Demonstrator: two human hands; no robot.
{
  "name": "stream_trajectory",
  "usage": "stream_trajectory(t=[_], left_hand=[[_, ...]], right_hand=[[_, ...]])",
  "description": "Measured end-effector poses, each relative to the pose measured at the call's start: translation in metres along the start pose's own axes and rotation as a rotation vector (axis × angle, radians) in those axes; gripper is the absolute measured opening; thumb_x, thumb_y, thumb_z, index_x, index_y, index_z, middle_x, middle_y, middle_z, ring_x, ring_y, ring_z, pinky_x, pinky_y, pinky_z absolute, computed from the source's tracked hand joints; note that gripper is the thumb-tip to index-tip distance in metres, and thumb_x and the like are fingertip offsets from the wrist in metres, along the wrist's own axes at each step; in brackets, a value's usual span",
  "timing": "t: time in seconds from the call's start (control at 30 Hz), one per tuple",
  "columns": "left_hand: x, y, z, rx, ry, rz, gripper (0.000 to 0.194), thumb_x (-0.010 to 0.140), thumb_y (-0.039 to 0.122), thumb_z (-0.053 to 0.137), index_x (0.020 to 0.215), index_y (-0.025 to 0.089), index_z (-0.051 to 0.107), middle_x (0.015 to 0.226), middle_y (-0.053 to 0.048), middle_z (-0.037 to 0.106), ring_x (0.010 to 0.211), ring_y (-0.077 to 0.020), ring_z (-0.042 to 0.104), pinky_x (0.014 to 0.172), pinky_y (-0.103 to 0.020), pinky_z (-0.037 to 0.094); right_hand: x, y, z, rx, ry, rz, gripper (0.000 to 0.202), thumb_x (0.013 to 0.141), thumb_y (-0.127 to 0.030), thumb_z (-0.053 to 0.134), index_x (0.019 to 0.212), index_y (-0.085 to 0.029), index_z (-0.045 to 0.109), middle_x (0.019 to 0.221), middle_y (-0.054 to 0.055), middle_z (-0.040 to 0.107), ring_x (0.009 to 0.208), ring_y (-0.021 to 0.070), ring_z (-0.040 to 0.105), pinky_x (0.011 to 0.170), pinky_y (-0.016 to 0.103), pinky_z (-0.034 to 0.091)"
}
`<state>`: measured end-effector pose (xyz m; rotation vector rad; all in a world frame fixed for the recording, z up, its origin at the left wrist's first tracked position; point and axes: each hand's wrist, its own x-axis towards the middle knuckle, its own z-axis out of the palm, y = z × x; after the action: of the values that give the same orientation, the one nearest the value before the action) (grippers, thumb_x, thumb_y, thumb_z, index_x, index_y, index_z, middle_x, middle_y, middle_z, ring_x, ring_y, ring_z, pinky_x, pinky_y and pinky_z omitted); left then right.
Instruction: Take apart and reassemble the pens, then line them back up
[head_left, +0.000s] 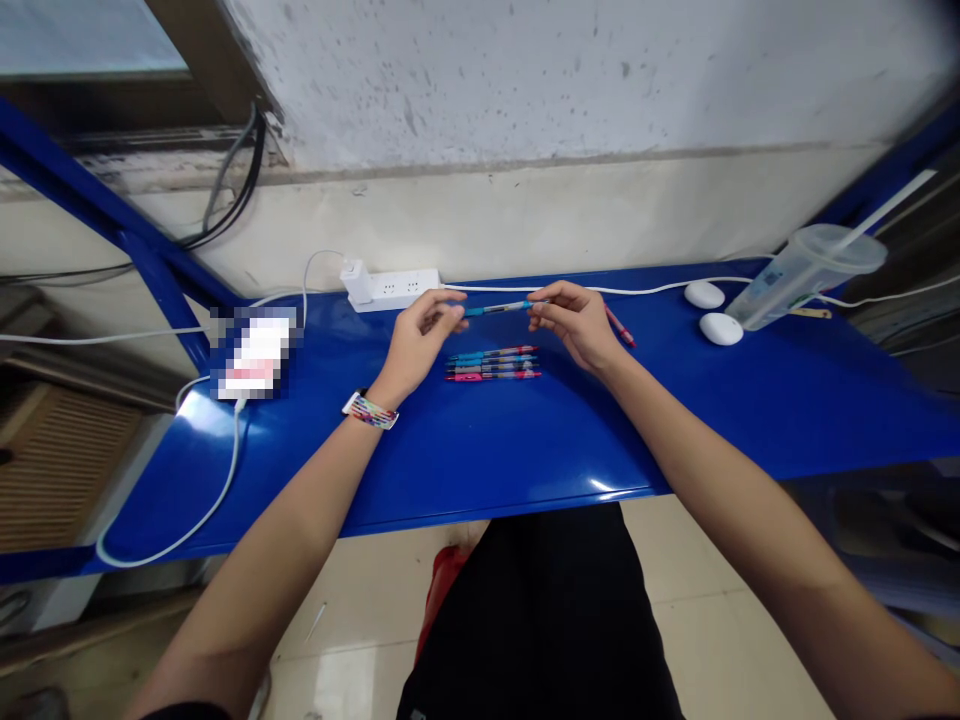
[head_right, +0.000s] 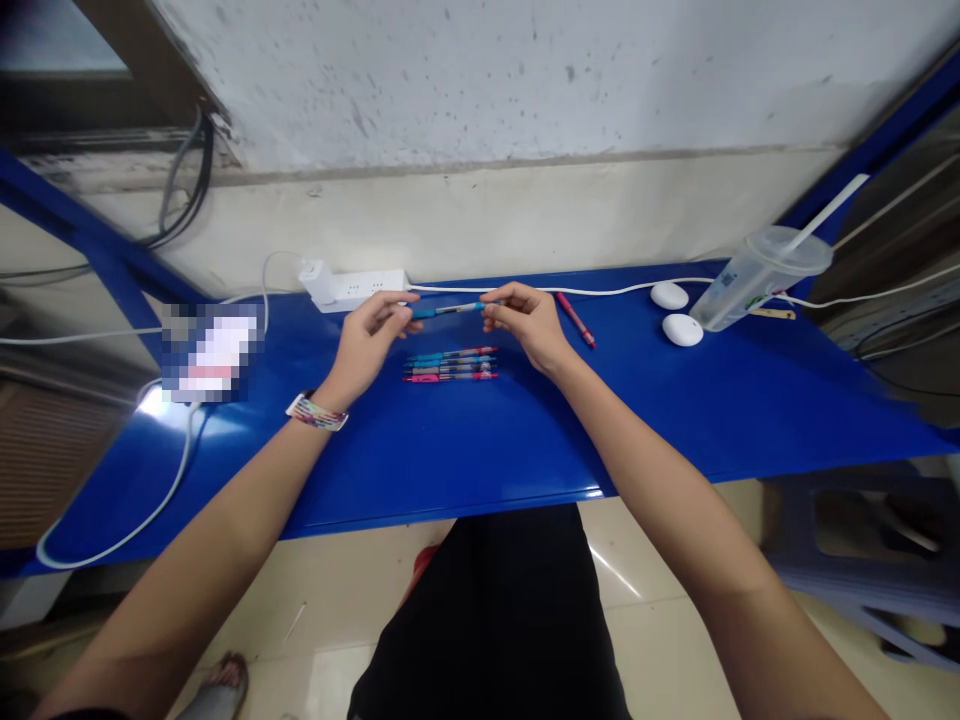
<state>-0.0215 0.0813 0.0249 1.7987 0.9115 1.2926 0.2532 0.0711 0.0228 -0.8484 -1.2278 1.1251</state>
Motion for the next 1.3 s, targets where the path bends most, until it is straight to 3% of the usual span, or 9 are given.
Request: stream_trajectory(t=[0.07,0.17,0.3,0.4,0.5,0.77,0.93,1.07,1.3], left_hand=[[0.0,-0.0007,0.0,0.014,0.004,0.02,0.023,0.102,0.032,0.078,0.125,0.027,0.079,0.098,-0.005,0.083,0.096,-0.0199,0.082,0.087,-0.033,0.065],[0.0004,-0.0017,-0.0002,0.031,0.026,0.08,0.046,0.09,0.025,0.09,0.134,0.029,0.077,0.122,-0.007,0.085,0.117,-0.0225,0.081,0.092,-0.033,0.064],[0.0004,-0.0022,-0.0005,0.052,0.009,0.005,0.015,0.103,0.036,0.079,0.111,0.027,0.087,0.097,-0.006,0.086,0.093,-0.021,0.082,0.09,-0.038,0.065],[-0.0006,-0.0004,0.0001,0.093,0.024,0.0,0.008,0.098,0.032,0.083,0.101,0.026,0.089,0.095,-0.006,0.088,0.089,-0.0219,0.08,0.085,-0.038,0.064],[-0.0013,0.0024,0.0007,0.104,0.053,0.036,0.011,0.094,0.028,0.087,0.104,0.027,0.09,0.106,-0.007,0.089,0.096,-0.0231,0.08,0.086,-0.038,0.065],[-0.001,0.0029,0.0007,0.083,0.077,0.043,0.009,0.093,0.028,0.088,0.102,0.028,0.091,0.102,-0.006,0.089,0.094,-0.0223,0.08,0.086,-0.039,0.065],[-0.0006,0.0039,0.0032,0.021,0.102,0.006,0.01,0.094,0.029,0.087,0.104,0.027,0.091,0.101,-0.006,0.088,0.094,-0.0217,0.08,0.089,-0.039,0.067],[0.0012,0.0026,0.0042,-0.04,0.132,-0.008,0.012,0.094,0.027,0.088,0.105,0.025,0.089,0.105,-0.007,0.087,0.097,-0.021,0.08,0.092,-0.037,0.068],[-0.0005,-0.0023,0.0044,-0.076,0.134,0.015,0.014,0.089,0.029,0.092,0.103,0.026,0.091,0.101,-0.005,0.087,0.092,-0.0189,0.078,0.088,-0.035,0.065]], right_hand=[[-0.0004,-0.0001,0.0005,0.002,-0.005,0.0,0.027,0.073,-0.04,0.1,0.09,-0.026,0.086,0.079,0.0,0.077,0.071,0.0164,0.072,0.073,0.035,0.063],[-0.001,-0.0003,0.0011,0.013,-0.007,-0.004,0.024,0.073,-0.038,0.1,0.089,-0.025,0.087,0.078,0.001,0.077,0.07,0.0158,0.071,0.072,0.034,0.062],[-0.0009,0.0002,0.0007,-0.007,-0.003,-0.01,0.024,0.074,-0.039,0.1,0.089,-0.026,0.086,0.078,0.0,0.076,0.07,0.0164,0.071,0.072,0.035,0.063],[-0.0001,0.0019,-0.0004,-0.012,0.004,-0.002,0.023,0.073,-0.037,0.098,0.088,-0.026,0.086,0.077,0.0,0.076,0.07,0.0165,0.071,0.072,0.035,0.063],[0.0005,0.0036,-0.0014,-0.012,0.015,0.015,0.021,0.071,-0.034,0.097,0.087,-0.025,0.087,0.077,0.0,0.078,0.069,0.0167,0.072,0.072,0.035,0.063],[-0.0011,0.0015,0.0003,0.033,-0.007,0.0,0.022,0.074,-0.035,0.098,0.09,-0.025,0.086,0.08,0.001,0.077,0.072,0.0168,0.071,0.074,0.034,0.064],[-0.0005,-0.0034,0.0008,0.227,-0.107,0.213,0.036,0.084,-0.041,0.089,0.115,-0.025,0.083,0.088,0.002,0.077,0.08,0.0174,0.072,0.076,0.031,0.066],[0.0002,-0.0036,-0.0016,0.349,-0.179,0.318,0.04,0.089,-0.047,0.082,0.12,-0.021,0.079,0.096,0.005,0.081,0.082,0.0174,0.075,0.077,0.03,0.068],[-0.0034,-0.0018,0.002,0.606,-0.229,0.423,0.024,0.108,-0.024,0.056,0.126,-0.022,0.072,0.106,0.003,0.087,0.091,0.0126,0.082,0.084,0.023,0.071]])
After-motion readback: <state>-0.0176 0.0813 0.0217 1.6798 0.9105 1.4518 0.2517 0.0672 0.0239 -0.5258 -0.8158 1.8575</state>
